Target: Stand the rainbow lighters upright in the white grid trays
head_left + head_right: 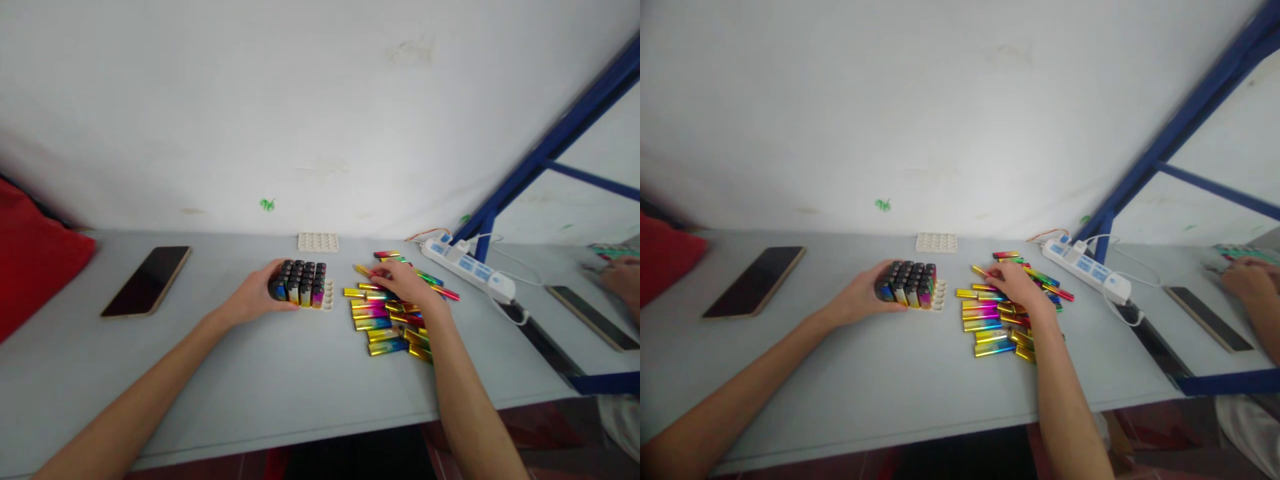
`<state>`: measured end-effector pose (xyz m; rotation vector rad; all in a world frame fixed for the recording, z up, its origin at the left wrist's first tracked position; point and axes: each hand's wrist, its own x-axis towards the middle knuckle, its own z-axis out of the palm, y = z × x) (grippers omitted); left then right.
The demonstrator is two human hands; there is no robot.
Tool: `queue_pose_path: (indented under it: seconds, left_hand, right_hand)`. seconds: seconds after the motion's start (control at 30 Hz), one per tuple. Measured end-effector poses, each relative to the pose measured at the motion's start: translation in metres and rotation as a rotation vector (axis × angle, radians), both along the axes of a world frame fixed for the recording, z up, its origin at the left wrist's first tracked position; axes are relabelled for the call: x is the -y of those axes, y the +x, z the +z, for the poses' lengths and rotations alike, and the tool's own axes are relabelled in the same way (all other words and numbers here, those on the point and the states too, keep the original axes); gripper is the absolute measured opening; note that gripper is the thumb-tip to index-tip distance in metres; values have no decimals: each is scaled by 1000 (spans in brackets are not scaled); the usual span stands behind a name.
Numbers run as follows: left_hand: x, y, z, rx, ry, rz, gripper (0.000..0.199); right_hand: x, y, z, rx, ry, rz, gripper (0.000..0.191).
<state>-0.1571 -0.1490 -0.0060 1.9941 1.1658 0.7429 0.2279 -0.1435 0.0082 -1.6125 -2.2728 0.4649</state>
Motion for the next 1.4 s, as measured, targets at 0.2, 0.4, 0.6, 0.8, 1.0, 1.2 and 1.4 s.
queue_pose_path:
  seconds: [0.2, 0.4, 0.6, 0.8, 1.0, 1.2, 1.4]
  left_hand:
    - [4, -2, 6, 5, -29, -23, 92]
    - [4, -3, 5, -65, -13, -14, 94]
    - [2, -5, 5, -102, 46, 7, 96]
    - [3, -4, 6, -92, 25, 0, 97]
    - [3, -4, 0, -52, -12, -17, 95]
    - [3, -3, 0, -61, 13, -3, 93]
    - [3, -2, 4, -98, 22, -1, 90]
  right_hand:
    - [10, -13, 8, -250, 192, -127, 32]
    - [14, -49, 14, -763, 175, -201, 43]
    - [17, -83, 9, -1313, -178, -153, 52]
    - [28, -107, 14, -1359, -434, -45, 54]
    - [30, -118, -2, -1045, -139, -194, 60]
    - [33, -122, -12, -892, 10, -296, 58]
    - [34, -124, -13, -761, 56, -282, 46]
